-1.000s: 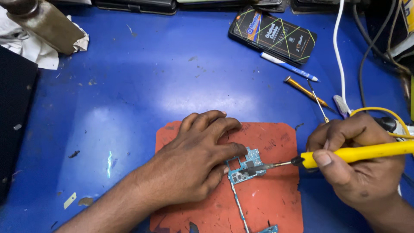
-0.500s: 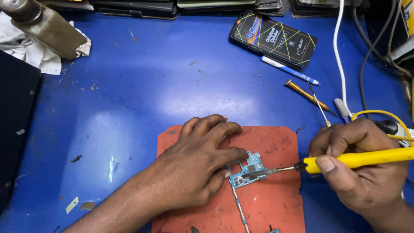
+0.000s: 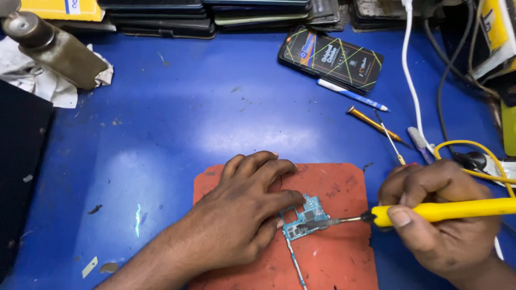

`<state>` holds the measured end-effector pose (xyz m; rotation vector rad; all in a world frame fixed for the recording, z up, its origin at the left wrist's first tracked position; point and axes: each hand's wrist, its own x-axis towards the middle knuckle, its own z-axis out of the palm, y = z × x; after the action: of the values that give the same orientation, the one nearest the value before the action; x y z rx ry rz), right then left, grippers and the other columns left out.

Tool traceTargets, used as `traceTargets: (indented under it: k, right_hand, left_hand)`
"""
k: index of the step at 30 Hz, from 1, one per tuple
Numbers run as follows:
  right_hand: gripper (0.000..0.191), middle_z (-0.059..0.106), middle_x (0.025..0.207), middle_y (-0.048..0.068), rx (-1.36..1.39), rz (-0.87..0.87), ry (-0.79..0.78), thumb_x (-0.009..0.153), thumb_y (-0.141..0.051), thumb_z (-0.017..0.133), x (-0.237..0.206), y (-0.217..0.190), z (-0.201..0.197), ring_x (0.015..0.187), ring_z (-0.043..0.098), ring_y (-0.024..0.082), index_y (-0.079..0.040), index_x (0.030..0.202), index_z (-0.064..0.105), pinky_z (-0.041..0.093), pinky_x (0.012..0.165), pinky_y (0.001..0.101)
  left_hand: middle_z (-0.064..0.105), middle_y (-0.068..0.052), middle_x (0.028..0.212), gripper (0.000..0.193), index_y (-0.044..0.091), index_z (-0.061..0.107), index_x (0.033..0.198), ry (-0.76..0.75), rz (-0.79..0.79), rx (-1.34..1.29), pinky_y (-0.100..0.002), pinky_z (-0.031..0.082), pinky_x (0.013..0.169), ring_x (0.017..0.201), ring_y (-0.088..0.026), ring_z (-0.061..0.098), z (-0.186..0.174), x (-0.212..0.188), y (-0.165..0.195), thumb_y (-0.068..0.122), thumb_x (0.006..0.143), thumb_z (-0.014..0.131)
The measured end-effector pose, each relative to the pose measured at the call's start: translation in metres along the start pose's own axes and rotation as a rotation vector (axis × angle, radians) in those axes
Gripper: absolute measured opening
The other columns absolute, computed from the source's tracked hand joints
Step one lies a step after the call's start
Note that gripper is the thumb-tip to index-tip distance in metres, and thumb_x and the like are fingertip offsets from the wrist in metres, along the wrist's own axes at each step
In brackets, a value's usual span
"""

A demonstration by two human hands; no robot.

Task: The person holds a phone motherboard steady on a red mat with one hand while using a yellow-handled soldering iron with the other, working the iron along the board's edge and connectors to rework solder joints. They briefly gesture away mid-task, then resume soldering the board for the rest of the clip.

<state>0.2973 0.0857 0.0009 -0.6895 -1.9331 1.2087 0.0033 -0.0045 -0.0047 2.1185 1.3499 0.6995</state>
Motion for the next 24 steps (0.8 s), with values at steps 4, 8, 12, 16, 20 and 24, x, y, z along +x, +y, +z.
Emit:
traceTargets:
  k: [4, 8, 12, 16, 20, 24]
  right_hand:
    - [0.017, 0.064, 0.077, 0.008, -0.023, 0.009, -0.034, 0.091, -0.003, 0.066, 0.0015, 0.0034, 0.0034, 0.068, 0.061, 0.011, -0.007, 0.095, 0.051, 0.054, 0.059, 0.0254]
    - [0.016, 0.064, 0.078, 0.008, -0.003, 0.042, -0.044, 0.091, -0.002, 0.066, 0.0001, 0.0056, 0.0032, 0.068, 0.059, 0.011, -0.006, 0.094, 0.050, 0.052, 0.058, 0.0254]
    - [0.016, 0.064, 0.076, 0.006, -0.029, 0.002, -0.057, 0.090, -0.004, 0.065, 0.0003, 0.0069, 0.0055, 0.066, 0.060, 0.010, -0.007, 0.093, 0.050, 0.052, 0.058, 0.0248]
    - [0.018, 0.062, 0.075, 0.005, 0.015, 0.009, -0.057, 0.091, -0.003, 0.066, 0.0012, 0.0061, 0.0057, 0.068, 0.060, 0.010, -0.007, 0.094, 0.049, 0.053, 0.060, 0.0257]
    - [0.018, 0.063, 0.075, 0.005, 0.005, 0.010, -0.066, 0.092, -0.004, 0.067, 0.0014, 0.0060, 0.0046, 0.067, 0.061, 0.010, -0.007, 0.094, 0.050, 0.053, 0.060, 0.0253]
    - [0.018, 0.062, 0.076, 0.005, 0.012, -0.016, -0.069, 0.092, -0.005, 0.067, 0.0006, 0.0058, 0.0062, 0.068, 0.061, 0.010, -0.007, 0.094, 0.049, 0.053, 0.060, 0.0243]
  left_hand:
    - [0.053, -0.016, 0.142, 0.042, 0.012, 0.073, 0.116, 0.017, 0.034, 0.035, -0.055, 0.032, 0.111, 0.138, -0.040, 0.041, -0.0005, 0.0017, -0.0003, 0.008, 0.074, 0.071]
    - [0.053, -0.016, 0.143, 0.041, 0.013, 0.074, 0.115, 0.007, 0.017, 0.031, -0.054, 0.032, 0.110, 0.137, -0.039, 0.040, 0.0017, 0.0016, 0.0000, 0.007, 0.074, 0.070]
    - [0.054, -0.015, 0.142, 0.042, 0.013, 0.073, 0.116, 0.007, 0.030, 0.030, -0.054, 0.032, 0.110, 0.138, -0.039, 0.040, -0.0001, 0.0007, -0.0003, 0.008, 0.074, 0.071]
    - [0.054, -0.014, 0.141, 0.041, 0.013, 0.073, 0.115, -0.007, 0.023, 0.019, -0.054, 0.032, 0.111, 0.138, -0.038, 0.041, -0.0016, 0.0011, 0.0007, 0.008, 0.075, 0.071]
    - [0.053, -0.016, 0.142, 0.042, 0.013, 0.073, 0.115, 0.003, 0.024, 0.030, -0.054, 0.033, 0.110, 0.137, -0.039, 0.041, -0.0005, 0.0007, 0.0009, 0.008, 0.074, 0.071]
    - [0.053, -0.017, 0.142, 0.041, 0.014, 0.074, 0.113, -0.006, 0.019, 0.032, -0.055, 0.032, 0.109, 0.137, -0.039, 0.041, 0.0011, 0.0018, -0.0007, 0.007, 0.073, 0.072]
